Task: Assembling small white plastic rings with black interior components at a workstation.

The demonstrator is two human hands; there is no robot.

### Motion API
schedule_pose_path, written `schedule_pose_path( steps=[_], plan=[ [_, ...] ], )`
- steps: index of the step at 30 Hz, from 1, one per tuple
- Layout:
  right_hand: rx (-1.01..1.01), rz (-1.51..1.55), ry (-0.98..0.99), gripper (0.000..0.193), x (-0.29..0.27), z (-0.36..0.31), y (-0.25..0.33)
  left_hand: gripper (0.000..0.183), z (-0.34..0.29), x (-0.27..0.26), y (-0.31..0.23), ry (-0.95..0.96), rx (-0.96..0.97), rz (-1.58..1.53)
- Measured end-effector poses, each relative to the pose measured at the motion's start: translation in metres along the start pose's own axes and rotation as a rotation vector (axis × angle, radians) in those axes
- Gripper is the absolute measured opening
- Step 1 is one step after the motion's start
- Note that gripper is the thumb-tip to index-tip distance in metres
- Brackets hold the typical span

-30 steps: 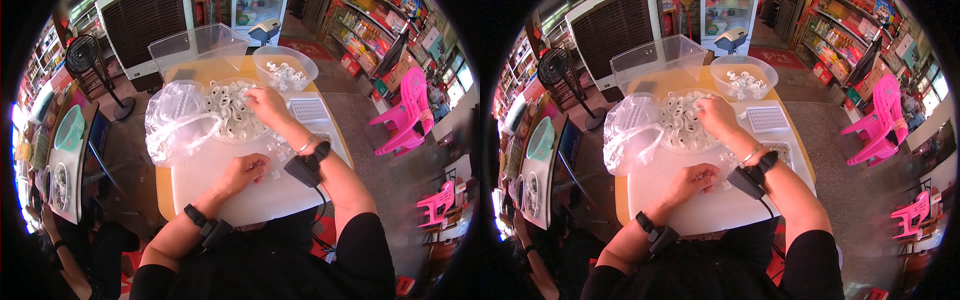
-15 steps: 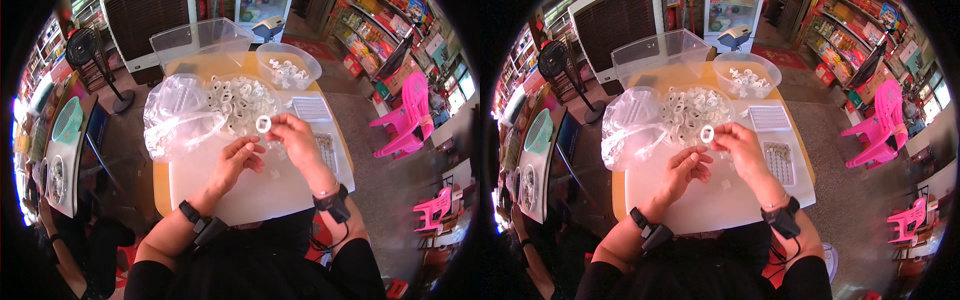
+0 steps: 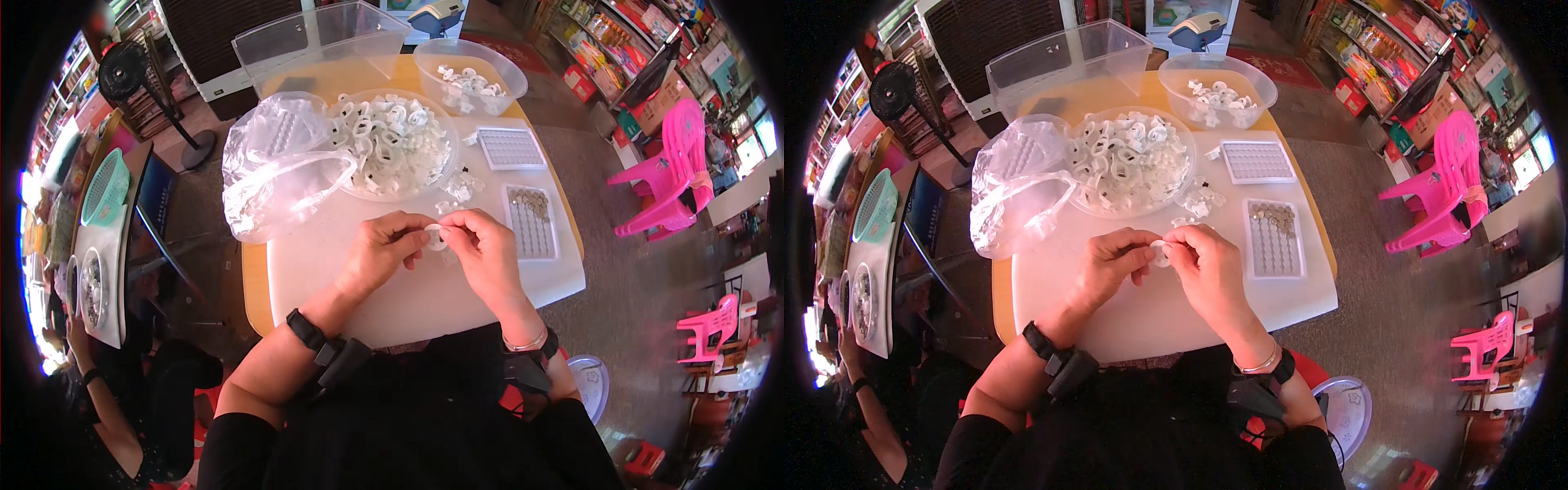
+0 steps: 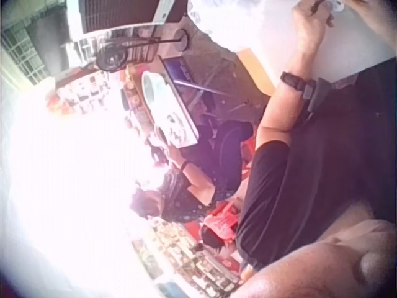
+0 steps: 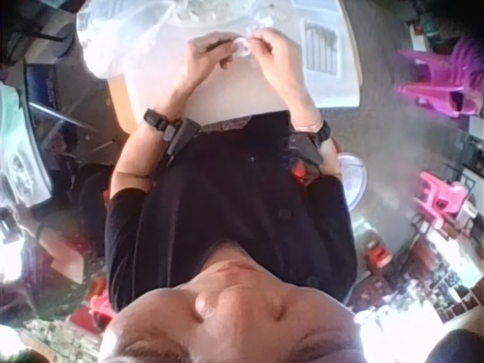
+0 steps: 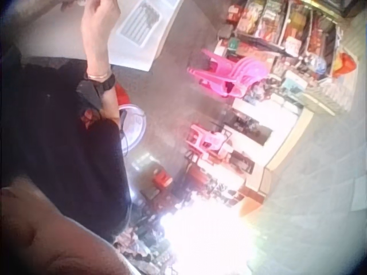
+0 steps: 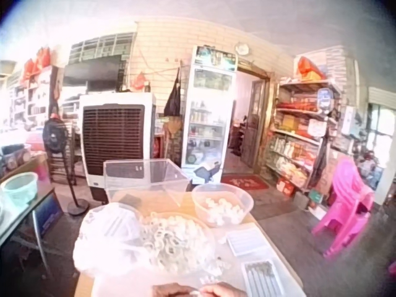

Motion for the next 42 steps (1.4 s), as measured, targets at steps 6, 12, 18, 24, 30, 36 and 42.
schedule_pose_path(
  steps=[6, 12, 18, 24, 30, 36, 42],
  plan=[
    [0.200, 0.294, 0.018, 0.011, 0.001, -0.006, -0.005, 0.023, 0.000, -0.003, 0.000, 0.040, -0.055, -0.235],
    [0.218, 0.448, -0.051, 0.009, 0.001, -0.011, -0.004, 0.032, -0.002, 0.008, -0.010, 0.102, -0.080, -0.419],
    [0.321, 0.626, 0.032, 0.008, 0.011, -0.016, -0.010, 0.038, 0.000, 0.003, -0.006, 0.158, -0.018, -0.444],
    [0.117, 0.374, -0.013, 0.009, 0.008, -0.019, 0.000, 0.042, -0.003, 0.002, -0.003, 0.227, -0.139, -0.626],
    [-0.028, 0.356, 0.016, 0.008, 0.003, -0.017, 0.013, 0.042, -0.003, 0.005, -0.002, 0.285, -0.166, -0.652],
    [0.278, 0.628, 0.076, 0.009, 0.011, -0.012, -0.013, 0.036, -0.003, 0.007, 0.000, 0.235, -0.119, -0.594],
    [0.346, 0.666, 0.070, 0.010, 0.002, -0.001, -0.028, 0.030, -0.001, -0.002, 0.000, 0.074, -0.145, -0.546]
  ],
)
Point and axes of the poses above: each hand's wrist, its own z-axis towards the middle knuckle, its own x-axis out of the palm, y = z × x, the point moved 5 cm from there along z, towards the middle knuckle, and after that the axes turned 12 degrees about x, right-handed, at the moved point
